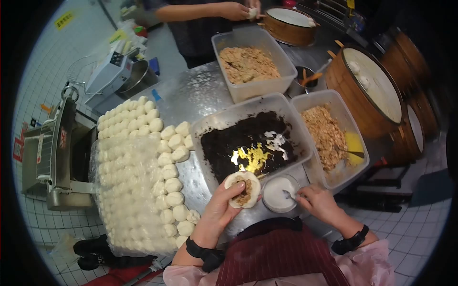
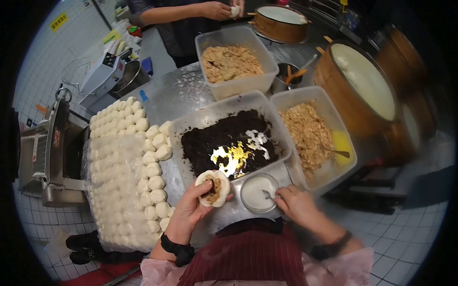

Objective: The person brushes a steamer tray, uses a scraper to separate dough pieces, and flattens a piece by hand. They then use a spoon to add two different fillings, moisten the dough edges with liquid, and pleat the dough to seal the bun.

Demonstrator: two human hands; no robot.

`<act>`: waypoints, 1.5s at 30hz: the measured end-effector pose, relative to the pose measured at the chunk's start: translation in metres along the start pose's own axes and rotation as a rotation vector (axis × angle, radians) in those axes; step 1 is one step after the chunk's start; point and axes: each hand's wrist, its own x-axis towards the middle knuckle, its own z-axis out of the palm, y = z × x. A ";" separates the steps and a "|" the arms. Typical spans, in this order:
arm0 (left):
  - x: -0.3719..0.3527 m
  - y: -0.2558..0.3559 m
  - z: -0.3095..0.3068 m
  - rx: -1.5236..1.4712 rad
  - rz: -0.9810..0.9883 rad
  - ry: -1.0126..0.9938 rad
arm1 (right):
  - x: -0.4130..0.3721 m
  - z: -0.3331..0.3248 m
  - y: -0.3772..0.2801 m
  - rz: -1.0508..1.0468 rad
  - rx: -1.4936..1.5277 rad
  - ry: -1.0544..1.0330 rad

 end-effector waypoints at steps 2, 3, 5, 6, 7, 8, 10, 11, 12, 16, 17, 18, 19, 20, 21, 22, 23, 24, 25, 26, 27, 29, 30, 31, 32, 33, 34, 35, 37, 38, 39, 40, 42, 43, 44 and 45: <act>0.000 -0.009 0.001 0.058 -0.055 -0.001 | -0.015 0.012 -0.001 0.063 0.041 0.036; -0.001 -0.014 0.003 0.117 -0.090 0.003 | -0.019 0.018 -0.001 0.107 0.082 0.072; -0.001 -0.028 -0.002 0.111 -0.142 0.021 | -0.020 0.036 0.008 0.079 0.145 0.123; 0.000 -0.037 -0.008 0.115 -0.203 0.014 | -0.019 0.041 0.010 0.098 0.193 0.096; 0.000 -0.044 -0.014 0.119 -0.263 0.008 | -0.018 0.046 0.012 0.116 0.241 0.069; -0.001 -0.048 -0.017 0.099 -0.346 0.043 | -0.018 0.050 0.014 0.117 0.250 0.079; -0.006 -0.061 -0.024 0.066 -0.358 0.056 | -0.017 0.055 0.016 0.044 0.274 0.188; -0.006 -0.066 -0.026 0.019 -0.370 0.068 | -0.016 0.054 0.015 0.043 0.280 0.194; -0.005 -0.069 -0.027 0.011 -0.373 0.085 | -0.013 0.053 0.014 0.027 0.274 0.289; 0.001 -0.076 -0.043 -0.055 -0.402 0.132 | -0.010 0.066 0.025 -0.007 0.345 0.302; 0.002 -0.076 -0.040 -0.050 -0.388 0.120 | -0.009 0.065 0.024 -0.010 0.348 0.306; 0.002 -0.077 -0.037 -0.046 -0.374 0.107 | -0.006 0.063 0.022 0.189 0.576 0.147; 0.005 -0.078 -0.038 -0.044 -0.372 0.107 | -0.006 0.062 0.021 0.388 0.798 -0.021; 0.008 -0.079 -0.040 -0.077 -0.372 0.119 | -0.006 0.063 0.024 0.387 0.800 -0.020; 0.010 -0.080 -0.040 -0.110 -0.371 0.130 | -0.005 0.065 0.029 0.474 0.994 -0.058; 0.012 -0.081 -0.038 -0.109 -0.369 0.128 | -0.006 0.065 0.033 0.560 1.187 -0.097; 0.014 -0.081 -0.032 0.019 -0.322 0.156 | -0.007 0.062 0.036 0.558 1.186 -0.095; 0.015 -0.082 -0.028 0.147 -0.274 0.185 | -0.009 0.060 0.038 0.572 1.254 -0.096; 0.018 -0.084 -0.028 0.148 -0.273 0.182 | -0.010 0.057 0.039 0.586 1.321 -0.096; 0.021 -0.086 -0.029 0.125 -0.261 0.191 | -0.012 0.053 0.038 0.583 1.319 -0.094; 0.024 -0.088 -0.030 0.104 -0.248 0.199 | -0.014 0.046 0.034 0.566 1.341 -0.081; 0.026 -0.088 -0.024 0.008 -0.277 0.165 | -0.019 0.034 0.025 0.545 1.365 -0.070; 0.028 -0.087 -0.020 -0.090 -0.307 0.132 | -0.022 0.028 0.021 0.488 1.339 -0.034; 0.029 -0.088 -0.016 -0.089 -0.306 0.132 | -0.024 0.023 0.016 0.432 1.312 0.002; 0.031 -0.088 -0.013 -0.116 -0.319 0.128 | -0.026 0.017 0.010 0.432 1.311 0.002; 0.033 -0.090 -0.010 -0.144 -0.333 0.123 | -0.027 0.013 0.004 0.386 1.218 -0.003; 0.035 -0.092 -0.005 -0.145 -0.335 0.119 | -0.027 0.010 0.000 0.342 1.124 -0.005; 0.036 -0.093 0.000 -0.126 -0.334 0.138 | -0.027 0.011 -0.002 0.345 1.121 -0.001; 0.039 -0.097 0.003 -0.108 -0.335 0.155 | -0.027 0.013 -0.005 -0.040 0.635 0.173; 0.041 -0.098 0.001 -0.118 -0.337 0.156 | -0.025 0.012 -0.005 -0.187 0.486 0.290; 0.042 -0.099 -0.001 -0.129 -0.336 0.158 | -0.024 0.012 -0.004 -0.190 0.485 0.287; 0.043 -0.100 -0.003 -0.132 -0.333 0.158 | -0.022 0.013 -0.003 -0.245 0.409 0.369; 0.044 -0.101 -0.007 -0.167 -0.361 0.145 | -0.021 0.014 -0.001 -0.300 0.332 0.450; 0.044 -0.100 -0.008 -0.168 -0.360 0.146 | -0.022 0.015 0.000 -0.128 0.494 0.371; 0.043 -0.100 -0.009 -0.174 -0.365 0.144 | -0.022 0.015 0.001 0.045 0.651 0.288; 0.042 -0.099 -0.009 -0.179 -0.368 0.142 | -0.020 0.017 0.004 0.042 0.650 0.285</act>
